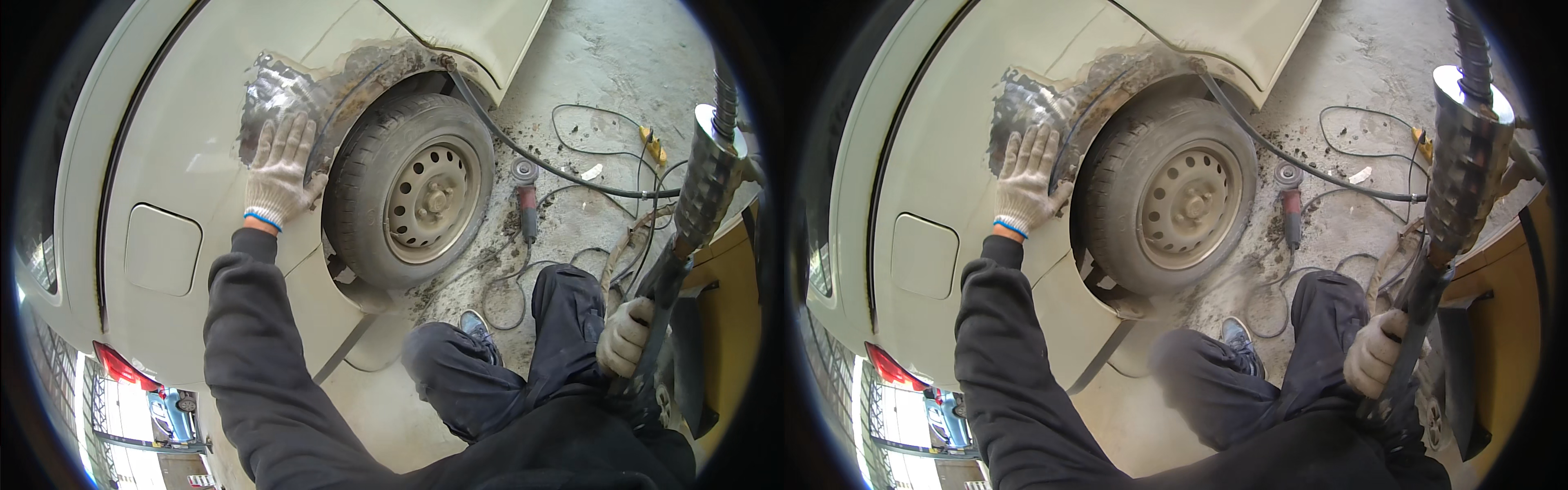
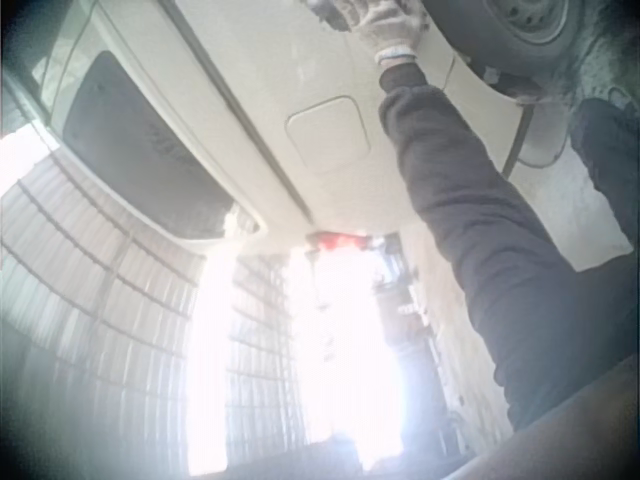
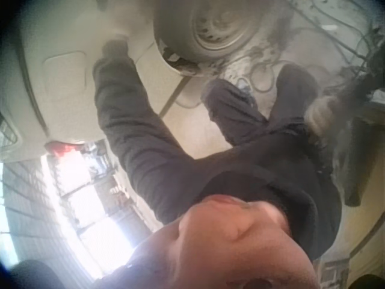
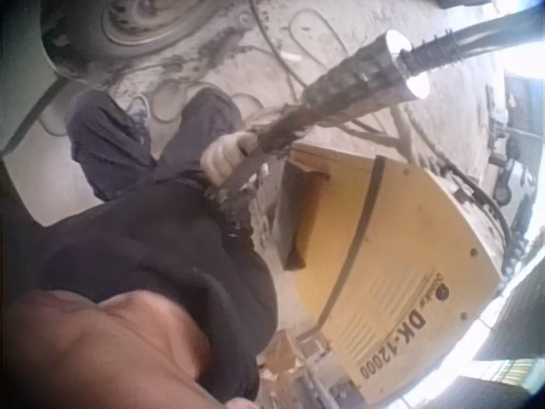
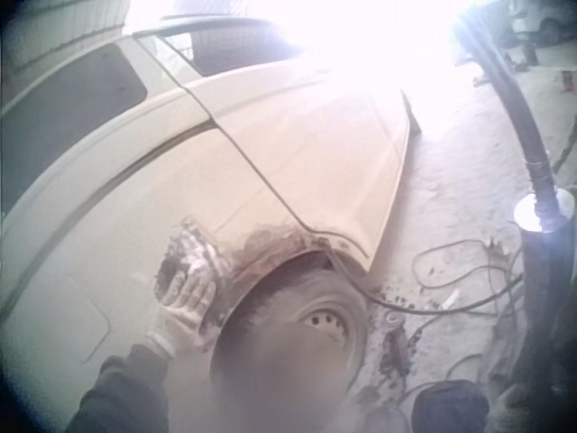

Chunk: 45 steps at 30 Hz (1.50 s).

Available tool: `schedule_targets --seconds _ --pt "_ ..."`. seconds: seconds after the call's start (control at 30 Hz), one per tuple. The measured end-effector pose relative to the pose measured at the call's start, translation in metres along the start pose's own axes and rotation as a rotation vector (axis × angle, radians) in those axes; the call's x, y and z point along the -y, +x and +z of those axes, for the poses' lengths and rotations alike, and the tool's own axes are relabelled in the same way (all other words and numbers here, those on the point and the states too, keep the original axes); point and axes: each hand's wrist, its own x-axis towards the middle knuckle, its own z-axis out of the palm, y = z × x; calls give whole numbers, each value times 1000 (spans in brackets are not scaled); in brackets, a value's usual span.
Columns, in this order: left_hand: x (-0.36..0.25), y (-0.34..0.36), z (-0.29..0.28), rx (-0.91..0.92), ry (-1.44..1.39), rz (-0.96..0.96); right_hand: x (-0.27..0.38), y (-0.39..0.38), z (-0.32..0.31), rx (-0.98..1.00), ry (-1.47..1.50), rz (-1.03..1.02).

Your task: The person uses a pneumatic hammer to chip away rust and paint from the rear wheel arch of a white car. They then use a crowbar to pry and flatten the damaged metal panel. Finally, they use a pneumatic rivet gun to secure the area.

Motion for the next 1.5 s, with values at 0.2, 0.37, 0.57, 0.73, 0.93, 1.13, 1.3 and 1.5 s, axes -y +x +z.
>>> schedule_targets --seconds 0.2,0.37,0.57,0.73,0.93,1.13,1.3,1.5 --pt "3 -33 14 -111 -34 -15 -8 -6 -4 -5 100 8" --pt "-3 -120 20 -193 -62 -28 -2 -9 1 -6 47 63" --pt "0 -104 38 -141 -134 -114 0 -19 1 33 22 67" --pt "-73 9 -20 -539 -755 -456 6 -29 8 -38 -43 124" --pt "-237 59 -145 -954 -3011 291 -12 -48 78 -698 -660 -22" --pt "-261 27 -148 -495 -3274 -389 -29 -57 102 -1074 -1221 15" --pt "-270 26 -112 -334 -3356 -480 -45 -62 95 -1217 -1338 95" --pt "-270 21 -94 -315 -3419 -658 -52 -66 85 -1278 -1359 136"
